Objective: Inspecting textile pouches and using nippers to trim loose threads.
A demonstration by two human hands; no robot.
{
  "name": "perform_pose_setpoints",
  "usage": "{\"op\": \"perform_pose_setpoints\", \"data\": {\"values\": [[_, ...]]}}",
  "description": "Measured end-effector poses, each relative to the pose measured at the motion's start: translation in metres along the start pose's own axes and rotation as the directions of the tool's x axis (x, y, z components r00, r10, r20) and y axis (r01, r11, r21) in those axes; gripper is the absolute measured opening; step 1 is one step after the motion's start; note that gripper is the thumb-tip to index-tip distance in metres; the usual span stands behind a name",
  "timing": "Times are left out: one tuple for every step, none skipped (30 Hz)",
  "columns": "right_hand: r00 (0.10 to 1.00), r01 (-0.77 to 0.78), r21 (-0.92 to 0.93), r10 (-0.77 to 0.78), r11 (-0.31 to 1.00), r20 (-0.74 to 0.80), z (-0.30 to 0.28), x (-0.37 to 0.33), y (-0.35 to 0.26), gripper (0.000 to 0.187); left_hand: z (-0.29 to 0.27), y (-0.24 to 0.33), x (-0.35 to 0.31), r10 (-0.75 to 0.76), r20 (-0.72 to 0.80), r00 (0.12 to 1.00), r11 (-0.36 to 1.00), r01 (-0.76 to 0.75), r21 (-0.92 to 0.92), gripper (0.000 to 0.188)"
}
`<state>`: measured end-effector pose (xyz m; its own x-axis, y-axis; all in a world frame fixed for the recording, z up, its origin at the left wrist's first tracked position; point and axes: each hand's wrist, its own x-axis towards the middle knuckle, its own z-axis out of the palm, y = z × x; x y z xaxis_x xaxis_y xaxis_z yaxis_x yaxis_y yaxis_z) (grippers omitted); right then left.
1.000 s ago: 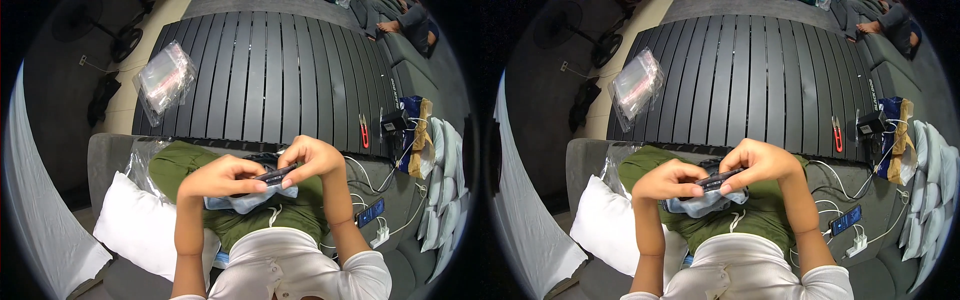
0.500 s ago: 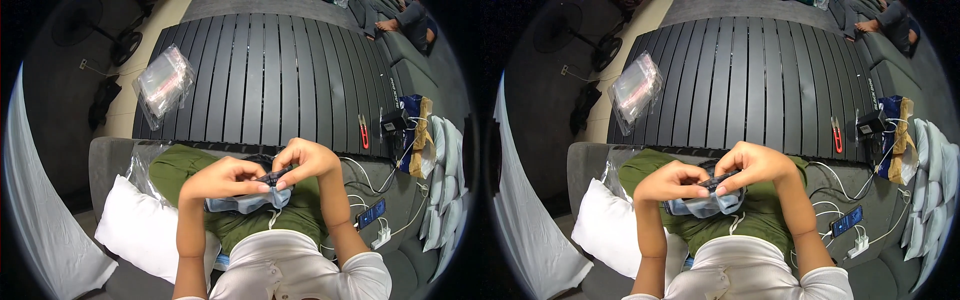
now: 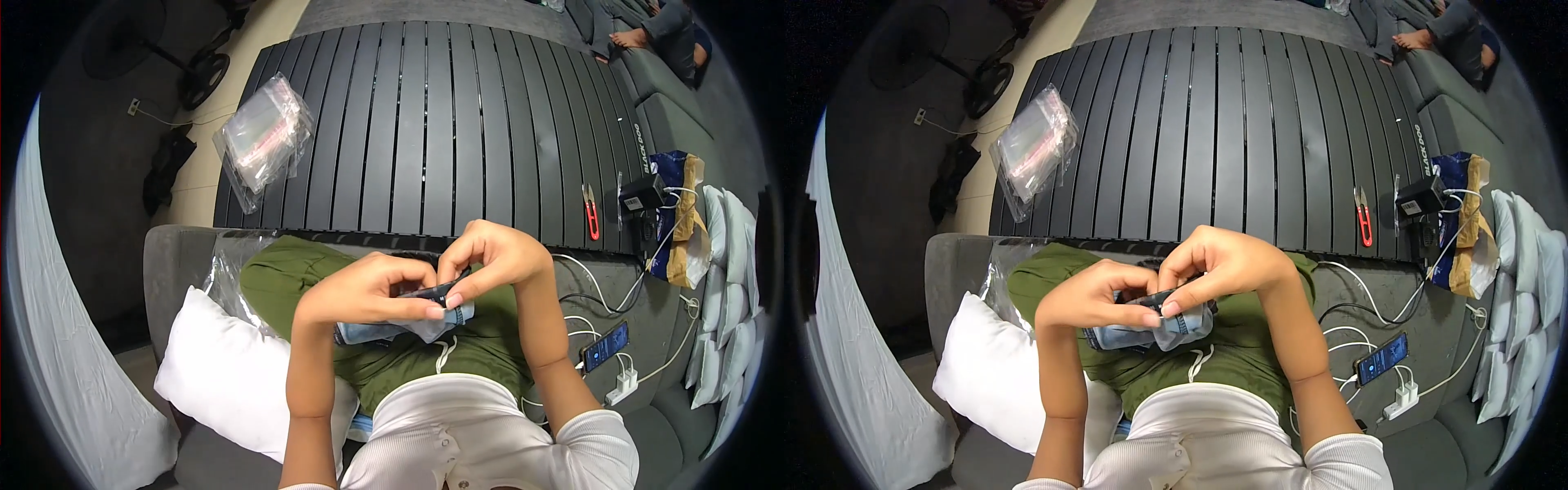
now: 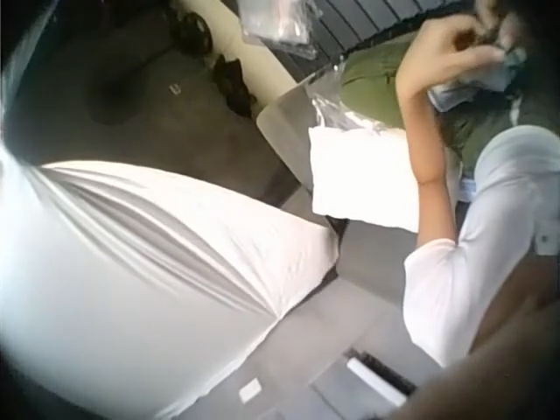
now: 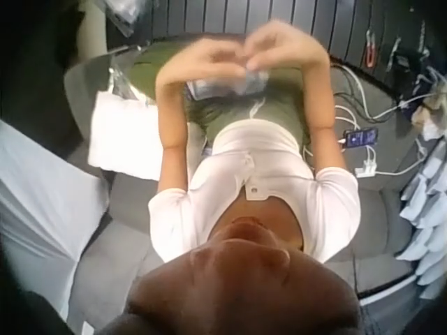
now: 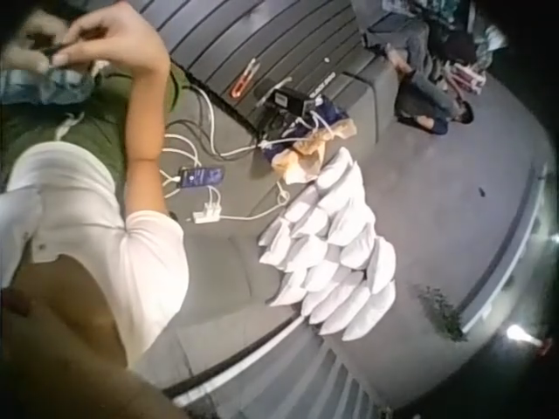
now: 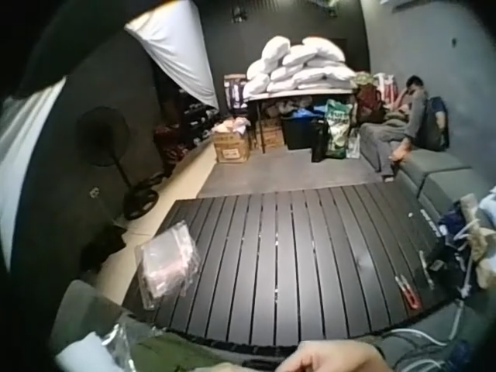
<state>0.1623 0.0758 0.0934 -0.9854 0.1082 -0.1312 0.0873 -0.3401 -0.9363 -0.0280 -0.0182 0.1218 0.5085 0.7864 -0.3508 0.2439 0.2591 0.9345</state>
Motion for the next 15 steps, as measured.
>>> {"op": "perform_pose_setpoints", "data": {"values": [[1.000, -0.006, -0.008, 0.006, 1.000, 0.003, -0.001, -0.001, 0.000, 0.012, -0.001, 0.001, -0.001, 0.002, 0.005, 1.000, 1.000, -0.002, 0.000, 0.026], [1.000, -0.005, 0.006, 0.005, 1.000, -0.028, -0.001, -0.004, -0.002, 0.012, -0.004, 0.002, -0.004, 0.064, 0.002, 0.998, 0.998, -0.064, -0.002, 0.025], [0.999, -0.005, 0.006, 0.005, 1.000, -0.034, -0.003, -0.008, -0.003, 0.012, -0.008, 0.001, -0.008, 0.126, -0.002, 0.992, 0.992, -0.126, -0.003, 0.026], [0.998, 0.017, -0.005, -0.017, 1.000, -0.053, -0.005, -0.010, -0.003, 0.013, -0.012, -0.001, -0.014, 0.157, -0.028, 0.987, 0.977, -0.159, -0.140, 0.027], [0.997, 0.039, -0.018, -0.041, 0.999, -0.072, -0.007, -0.013, -0.005, 0.013, -0.015, -0.007, -0.020, 0.131, -0.070, 0.989, 0.968, -0.143, -0.208, 0.028], [0.996, 0.040, -0.032, -0.043, 0.999, -0.082, -0.007, -0.014, -0.007, 0.013, -0.015, -0.011, -0.020, 0.082, -0.077, 0.994, 0.968, -0.097, -0.229, 0.027], [0.996, 0.042, -0.034, -0.044, 0.999, -0.080, -0.007, -0.013, -0.008, 0.013, -0.015, -0.011, -0.021, 0.031, -0.088, 0.996, 0.967, -0.052, -0.250, 0.026], [0.997, 0.048, -0.041, -0.051, 0.998, -0.065, -0.007, -0.010, -0.009, 0.013, -0.011, -0.010, -0.017, 0.031, -0.091, 0.995, 0.967, -0.053, -0.248, 0.026], [0.997, 0.054, -0.048, -0.057, 0.997, -0.049, -0.006, -0.007, -0.011, 0.013, -0.003, -0.006, -0.009, 0.049, -0.116, 0.992, 0.964, -0.077, -0.256, 0.027], [0.997, 0.055, -0.049, -0.058, 0.997, -0.046, -0.004, -0.003, -0.013, 0.013, 0.001, -0.002, -0.004, 0.066, -0.140, 0.988, 0.959, -0.101, -0.265, 0.029], [0.996, 0.035, -0.044, -0.038, 0.998, -0.076, -0.002, 0.004, -0.017, 0.013, -0.002, 0.004, -0.004, 0.034, -0.031, 0.999, 0.999, -0.035, -0.038, 0.027], [0.994, 0.015, -0.039, -0.019, 0.999, -0.106, -0.001, 0.008, -0.019, 0.012, -0.003, 0.009, -0.005, 0.012, -0.045, 0.999, 0.997, -0.015, -0.075, 0.026], [0.985, 0.112, -0.001, -0.111, 0.994, -0.130, -0.005, 0.011, -0.012, 0.026, -0.003, 0.015, -0.004, -0.008, -0.053, 0.999, 0.994, 0.002, -0.112, 0.025], [0.918, 0.302, -0.064, -0.308, 0.951, -0.250, -0.006, 0.016, -0.008, 0.038, -0.010, 0.024, -0.004, -0.142, -0.095, 0.985, 0.980, 0.126, -0.155, 0.023], [0.798, 0.470, -0.150, -0.492, 0.870, -0.349, -0.005, 0.020, -0.008, 0.050, -0.007, 0.039, -0.004, -0.031, -0.219, 0.975, 0.956, -0.035, -0.292, 0.022]]}}
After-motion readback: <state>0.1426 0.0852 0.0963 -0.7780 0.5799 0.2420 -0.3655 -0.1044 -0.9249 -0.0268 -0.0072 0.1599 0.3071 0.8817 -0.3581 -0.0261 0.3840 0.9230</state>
